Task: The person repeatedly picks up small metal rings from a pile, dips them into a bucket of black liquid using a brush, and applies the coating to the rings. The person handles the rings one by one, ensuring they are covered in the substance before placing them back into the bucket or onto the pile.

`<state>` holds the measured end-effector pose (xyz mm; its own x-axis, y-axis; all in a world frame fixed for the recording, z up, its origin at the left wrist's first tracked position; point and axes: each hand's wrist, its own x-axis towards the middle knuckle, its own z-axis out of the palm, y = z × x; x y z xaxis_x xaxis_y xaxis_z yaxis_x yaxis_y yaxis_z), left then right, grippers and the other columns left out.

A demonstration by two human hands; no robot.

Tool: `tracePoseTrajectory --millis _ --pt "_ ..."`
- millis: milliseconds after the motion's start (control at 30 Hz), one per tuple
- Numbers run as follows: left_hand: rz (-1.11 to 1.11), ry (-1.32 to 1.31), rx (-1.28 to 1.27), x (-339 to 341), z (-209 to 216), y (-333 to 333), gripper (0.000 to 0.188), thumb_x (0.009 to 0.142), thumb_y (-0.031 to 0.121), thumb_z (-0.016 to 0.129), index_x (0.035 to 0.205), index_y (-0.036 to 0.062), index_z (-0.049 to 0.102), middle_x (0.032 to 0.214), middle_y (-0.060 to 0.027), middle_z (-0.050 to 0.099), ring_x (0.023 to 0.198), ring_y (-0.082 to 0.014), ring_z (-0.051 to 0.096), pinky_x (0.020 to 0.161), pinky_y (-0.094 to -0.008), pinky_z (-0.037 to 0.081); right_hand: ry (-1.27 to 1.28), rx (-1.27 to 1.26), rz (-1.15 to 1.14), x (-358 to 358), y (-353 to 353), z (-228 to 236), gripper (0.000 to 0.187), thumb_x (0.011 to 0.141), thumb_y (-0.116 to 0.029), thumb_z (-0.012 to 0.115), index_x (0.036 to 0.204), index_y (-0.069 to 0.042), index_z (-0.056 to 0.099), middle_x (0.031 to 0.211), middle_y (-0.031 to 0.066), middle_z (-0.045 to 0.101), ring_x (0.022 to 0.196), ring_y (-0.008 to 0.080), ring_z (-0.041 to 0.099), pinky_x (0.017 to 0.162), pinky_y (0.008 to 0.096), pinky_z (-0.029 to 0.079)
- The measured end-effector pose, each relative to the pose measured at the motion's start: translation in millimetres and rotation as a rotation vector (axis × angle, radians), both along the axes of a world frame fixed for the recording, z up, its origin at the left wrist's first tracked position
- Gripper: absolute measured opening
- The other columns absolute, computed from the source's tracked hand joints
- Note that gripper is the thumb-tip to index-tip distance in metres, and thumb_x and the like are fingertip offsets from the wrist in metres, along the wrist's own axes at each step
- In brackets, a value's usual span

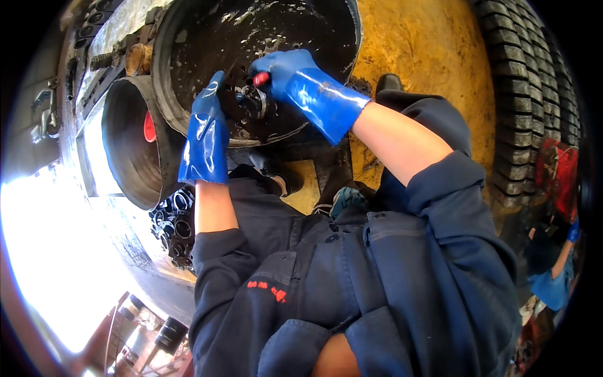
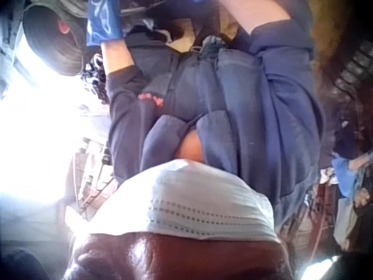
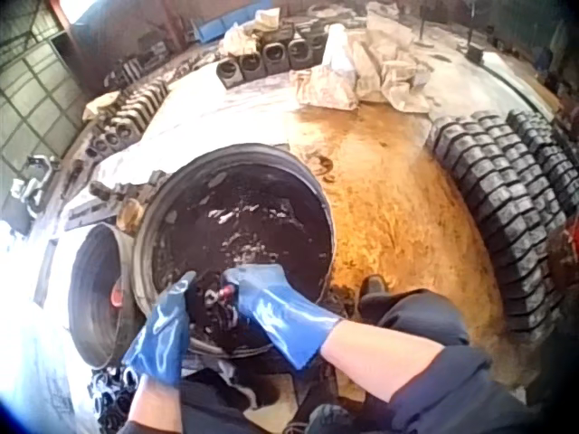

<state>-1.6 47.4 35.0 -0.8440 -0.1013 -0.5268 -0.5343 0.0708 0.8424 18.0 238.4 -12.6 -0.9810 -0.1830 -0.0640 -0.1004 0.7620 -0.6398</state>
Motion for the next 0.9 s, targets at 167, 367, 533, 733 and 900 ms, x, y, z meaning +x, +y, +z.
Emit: tracePoseTrajectory --millis 167,367,533,733,900 --pt "-0.828 0.487 -0.816 -23.1 7.7 -23.2 0.041 0.108 0.021 0.047 0.145 0.0100 0.058 0.135 -0.0108 0.067 0.119 -0.0188 0.065 0.102 -0.0316 0.049 -0.447 -0.397 -0.120 -0.8 21.3 10.2 0.045 0.089 -0.050 0.070 0.108 -0.010 0.078 0.099 0.0199 0.076 0.095 0.0337 0.072 0.081 0.0423 0.055" --pt "-1.169 0.092 -0.842 -74.6 -6.1 -10.5 0.046 0.107 0.017 0.042 0.151 0.0180 0.057 0.139 -0.0104 0.067 0.124 -0.0203 0.065 0.099 -0.0335 0.055 -0.509 -0.408 0.100 11.9 8.4 -8.7 0.049 0.085 -0.051 0.072 0.109 -0.008 0.078 0.095 0.0172 0.076 0.084 0.0304 0.070 0.078 0.0421 0.052" --pt "-0.871 -0.055 -0.596 -53.6 -15.8 16.1 0.038 0.107 0.029 0.048 0.136 0.0200 0.071 0.116 -0.0043 0.076 0.094 -0.0126 0.069 0.083 -0.0275 0.055 -0.479 -0.087 0.076 18.8 -11.2 -22.8 0.040 0.084 -0.040 0.072 0.109 -0.009 0.078 0.096 0.0196 0.076 0.088 0.0366 0.074 0.076 0.0414 0.055" --pt "-0.920 0.088 -0.680 -34.1 10.6 3.2 0.044 0.109 0.036 0.046 0.141 0.0153 0.067 0.129 -0.0050 0.072 0.109 -0.0142 0.068 0.095 -0.0293 0.053 -0.533 -0.282 0.052 27.3 4.1 0.9 0.046 0.082 -0.043 0.072 0.110 -0.006 0.078 0.101 0.0204 0.077 0.094 0.0373 0.073 0.083 0.0436 0.054" --pt "-0.760 -0.177 -0.468 -1.8 7.3 -11.6 0.063 0.102 0.050 0.060 0.140 -0.0002 0.061 0.125 -0.0155 0.069 0.113 -0.0230 0.064 0.101 -0.0355 0.048 -0.565 -0.238 0.041 20.2 0.2 -12.3 0.049 0.082 -0.046 0.072 0.109 -0.006 0.078 0.098 0.0198 0.076 0.092 0.0373 0.072 0.083 0.0443 0.054"
